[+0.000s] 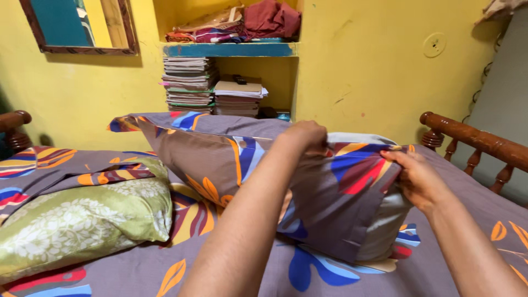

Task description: The person puts a pillowcase onto a pillow by hand on a bed.

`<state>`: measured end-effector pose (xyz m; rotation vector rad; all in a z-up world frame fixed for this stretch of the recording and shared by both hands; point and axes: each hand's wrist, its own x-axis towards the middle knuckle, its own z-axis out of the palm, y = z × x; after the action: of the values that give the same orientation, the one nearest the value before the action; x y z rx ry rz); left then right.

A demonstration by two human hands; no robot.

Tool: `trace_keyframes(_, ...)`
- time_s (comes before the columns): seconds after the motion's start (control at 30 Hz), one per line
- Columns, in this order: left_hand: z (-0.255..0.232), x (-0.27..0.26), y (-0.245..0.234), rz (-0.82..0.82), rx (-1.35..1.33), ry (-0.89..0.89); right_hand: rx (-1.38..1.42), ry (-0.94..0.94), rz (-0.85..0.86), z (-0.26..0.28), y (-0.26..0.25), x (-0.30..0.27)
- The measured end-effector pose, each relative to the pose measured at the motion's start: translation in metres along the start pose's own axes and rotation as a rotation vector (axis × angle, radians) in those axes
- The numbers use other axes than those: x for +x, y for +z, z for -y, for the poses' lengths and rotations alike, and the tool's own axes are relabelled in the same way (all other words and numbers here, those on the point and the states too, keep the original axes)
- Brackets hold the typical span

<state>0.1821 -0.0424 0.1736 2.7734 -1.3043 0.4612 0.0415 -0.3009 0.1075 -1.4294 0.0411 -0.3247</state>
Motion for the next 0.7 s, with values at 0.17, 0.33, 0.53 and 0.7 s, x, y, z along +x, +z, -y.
trace_keyframes(0.17,-0.021,0.032,0.012,-0.142,0.125,0.058,0.141,0.009,0.017,-0.009,-0.038,0.029)
trace_keyframes(0.33,-0.022,0.037,0.014,-0.242,0.181,0.036,0.060,0.059,-0.069,0.002,-0.033,0.029)
trace_keyframes(0.53,-0.034,0.012,-0.005,-0.320,0.077,-0.081,-0.006,0.101,-0.050,0.016,-0.022,0.015)
trace_keyframes(0.7,-0.023,-0.019,-0.024,-0.221,-0.048,0.063,-0.020,0.033,-0.016,0.008,-0.031,0.013)
